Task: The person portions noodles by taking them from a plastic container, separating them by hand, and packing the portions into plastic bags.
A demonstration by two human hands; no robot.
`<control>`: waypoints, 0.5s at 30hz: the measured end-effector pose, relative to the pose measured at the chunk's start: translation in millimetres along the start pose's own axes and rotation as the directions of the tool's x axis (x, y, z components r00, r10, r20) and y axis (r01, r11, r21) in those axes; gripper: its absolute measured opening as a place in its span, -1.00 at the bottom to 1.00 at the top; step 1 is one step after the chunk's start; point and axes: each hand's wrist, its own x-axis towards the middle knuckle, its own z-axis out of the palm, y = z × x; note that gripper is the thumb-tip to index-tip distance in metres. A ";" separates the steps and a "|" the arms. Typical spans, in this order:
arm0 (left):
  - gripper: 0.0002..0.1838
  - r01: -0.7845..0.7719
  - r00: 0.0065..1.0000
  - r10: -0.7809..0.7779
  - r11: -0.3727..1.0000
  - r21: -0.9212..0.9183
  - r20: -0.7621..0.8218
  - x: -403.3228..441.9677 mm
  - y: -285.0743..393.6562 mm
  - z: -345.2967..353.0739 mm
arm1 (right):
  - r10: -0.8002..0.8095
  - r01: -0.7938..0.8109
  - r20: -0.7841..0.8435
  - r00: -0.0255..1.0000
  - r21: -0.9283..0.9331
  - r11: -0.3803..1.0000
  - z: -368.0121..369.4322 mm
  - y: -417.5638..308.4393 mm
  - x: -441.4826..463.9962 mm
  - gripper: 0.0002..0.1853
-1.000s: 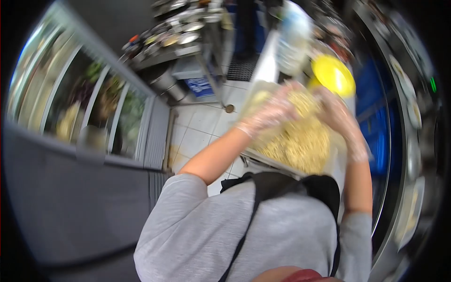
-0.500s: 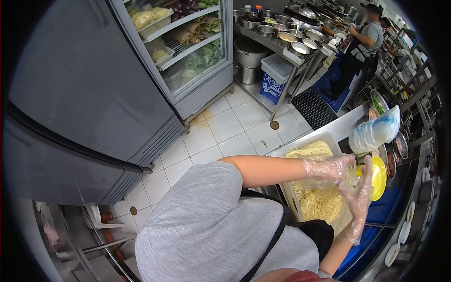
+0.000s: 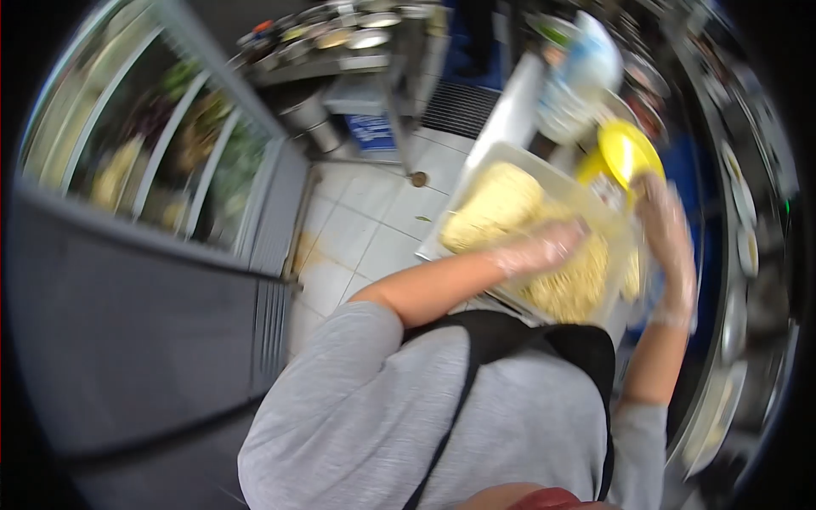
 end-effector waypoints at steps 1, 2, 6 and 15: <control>-0.61 -0.109 0.994 0.107 0.984 0.142 0.020 8.3 -29.2 3.4 | -0.107 0.109 -0.106 0.989 0.016 0.994 -8.3 4.2 7.4 -0.84; -0.62 -0.220 0.975 0.218 0.935 0.279 0.039 11.9 -57.3 10.1 | -0.114 0.124 -0.171 0.979 0.051 0.991 -23.1 0.0 11.4 -0.86; -0.67 0.072 0.992 -0.100 0.945 0.320 0.072 19.3 -3.3 -14.4 | -0.018 0.123 -0.315 0.949 0.318 0.940 -83.9 11.7 19.8 -0.91; -0.44 0.078 0.994 -0.092 0.978 0.195 0.061 46.5 -0.8 -47.9 | -0.059 0.578 -0.644 0.763 0.638 0.510 -108.5 -39.0 5.9 -0.95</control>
